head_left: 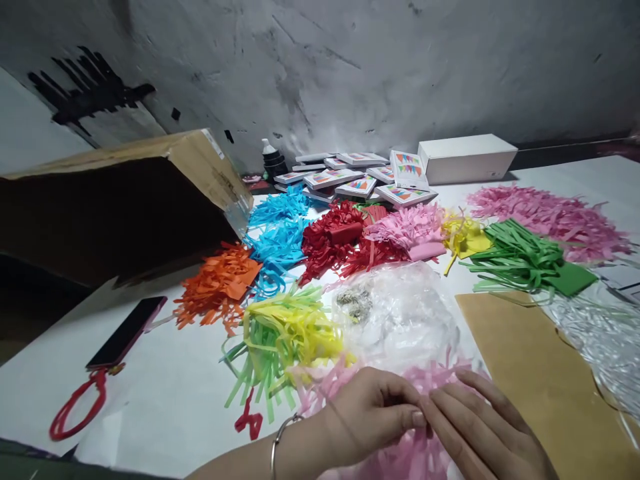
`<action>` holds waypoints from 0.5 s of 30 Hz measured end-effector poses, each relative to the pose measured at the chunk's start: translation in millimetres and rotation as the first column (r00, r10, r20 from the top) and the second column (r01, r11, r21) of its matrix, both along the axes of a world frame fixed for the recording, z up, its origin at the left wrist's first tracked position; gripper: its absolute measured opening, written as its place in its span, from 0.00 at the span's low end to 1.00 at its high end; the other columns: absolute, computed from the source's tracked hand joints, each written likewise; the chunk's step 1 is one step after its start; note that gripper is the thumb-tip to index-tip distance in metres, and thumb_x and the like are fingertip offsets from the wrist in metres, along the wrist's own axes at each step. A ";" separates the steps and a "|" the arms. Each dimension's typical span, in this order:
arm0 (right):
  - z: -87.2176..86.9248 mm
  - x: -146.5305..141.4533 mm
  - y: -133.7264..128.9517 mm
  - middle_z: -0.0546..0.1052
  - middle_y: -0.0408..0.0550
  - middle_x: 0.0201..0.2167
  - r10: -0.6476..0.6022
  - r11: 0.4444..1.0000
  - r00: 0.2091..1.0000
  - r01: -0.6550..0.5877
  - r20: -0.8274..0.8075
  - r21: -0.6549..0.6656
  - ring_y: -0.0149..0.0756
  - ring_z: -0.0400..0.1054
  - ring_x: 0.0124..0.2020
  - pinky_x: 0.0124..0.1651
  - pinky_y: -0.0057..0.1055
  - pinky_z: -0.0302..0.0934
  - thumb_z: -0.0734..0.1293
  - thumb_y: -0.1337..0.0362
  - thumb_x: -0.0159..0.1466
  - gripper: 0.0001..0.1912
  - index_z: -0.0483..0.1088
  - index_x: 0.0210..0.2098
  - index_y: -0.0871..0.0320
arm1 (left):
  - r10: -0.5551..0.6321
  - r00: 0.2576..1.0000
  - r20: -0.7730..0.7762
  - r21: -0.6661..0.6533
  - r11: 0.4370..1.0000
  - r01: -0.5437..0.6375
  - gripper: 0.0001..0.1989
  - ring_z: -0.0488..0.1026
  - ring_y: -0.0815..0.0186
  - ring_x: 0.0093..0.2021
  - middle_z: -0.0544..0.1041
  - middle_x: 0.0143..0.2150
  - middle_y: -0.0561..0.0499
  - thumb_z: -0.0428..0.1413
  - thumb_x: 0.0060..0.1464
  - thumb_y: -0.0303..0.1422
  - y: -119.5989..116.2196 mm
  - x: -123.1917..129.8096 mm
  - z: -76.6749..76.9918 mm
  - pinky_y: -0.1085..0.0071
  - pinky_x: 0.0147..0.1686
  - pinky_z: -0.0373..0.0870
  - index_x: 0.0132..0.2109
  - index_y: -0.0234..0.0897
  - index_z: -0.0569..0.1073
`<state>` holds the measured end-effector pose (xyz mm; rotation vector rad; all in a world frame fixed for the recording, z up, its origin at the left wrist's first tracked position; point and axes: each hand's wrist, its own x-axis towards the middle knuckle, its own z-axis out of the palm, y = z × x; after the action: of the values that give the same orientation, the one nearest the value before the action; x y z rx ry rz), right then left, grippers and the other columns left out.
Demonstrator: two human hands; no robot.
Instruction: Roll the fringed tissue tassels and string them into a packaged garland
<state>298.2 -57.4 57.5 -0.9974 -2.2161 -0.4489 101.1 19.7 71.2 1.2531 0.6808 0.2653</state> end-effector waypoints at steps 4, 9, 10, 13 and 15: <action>-13.8 -5.6 9.4 0.80 0.50 0.35 -0.059 0.988 0.951 0.013 -0.305 -0.151 0.35 0.76 0.41 0.59 0.40 0.63 0.60 0.72 0.71 0.10 0.72 0.47 0.62 | 0.174 0.985 0.000 -0.271 0.948 -0.168 0.22 0.56 0.77 0.18 0.68 0.19 0.57 0.73 0.40 0.46 6.8 5.8 -18.2 0.77 0.19 0.49 0.28 0.31 0.77; -37.0 -26.8 12.0 0.79 0.48 0.38 -0.246 0.940 0.765 0.040 -0.594 -0.338 0.37 0.76 0.41 0.45 0.33 0.72 0.65 0.68 0.69 0.09 0.73 0.48 0.55 | 0.418 0.904 0.092 -0.204 0.897 -0.393 0.23 0.63 0.76 0.17 0.71 0.23 0.55 0.72 0.42 0.48 4.7 13.6 -27.4 0.78 0.18 0.58 0.26 0.32 0.75; -40.6 -31.5 11.6 0.79 0.48 0.38 -0.279 0.931 0.734 0.049 -0.618 -0.362 0.37 0.76 0.41 0.43 0.32 0.73 0.66 0.66 0.70 0.09 0.74 0.49 0.54 | 0.429 0.896 0.110 -0.186 0.895 -0.405 0.22 0.66 0.74 0.18 0.71 0.24 0.53 0.71 0.43 0.47 5.5 15.3 -28.2 0.77 0.19 0.61 0.26 0.32 0.75; -48.8 -40.6 9.4 0.79 0.47 0.37 -0.328 0.927 0.675 0.098 -0.661 -0.361 0.37 0.76 0.40 0.42 0.31 0.73 0.66 0.66 0.70 0.09 0.75 0.48 0.52 | 0.420 0.897 0.135 -0.066 0.907 -0.415 0.17 0.71 0.70 0.23 0.74 0.27 0.51 0.71 0.46 0.43 10.6 16.1 -28.8 0.75 0.24 0.68 0.30 0.33 0.78; -51.4 -42.1 9.2 0.79 0.46 0.36 -0.363 0.922 0.669 0.159 -0.649 -0.352 0.37 0.76 0.40 0.45 0.31 0.72 0.66 0.68 0.70 0.09 0.75 0.48 0.52 | 0.356 0.923 0.148 0.181 0.907 -0.379 0.10 0.73 0.69 0.27 0.76 0.28 0.50 0.68 0.52 0.37 14.1 12.9 -27.3 0.74 0.29 0.69 0.34 0.35 0.79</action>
<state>256.1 -48.2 6.1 -1.3669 -1.4434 0.1330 114.0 33.9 43.9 1.2887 0.8064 0.7311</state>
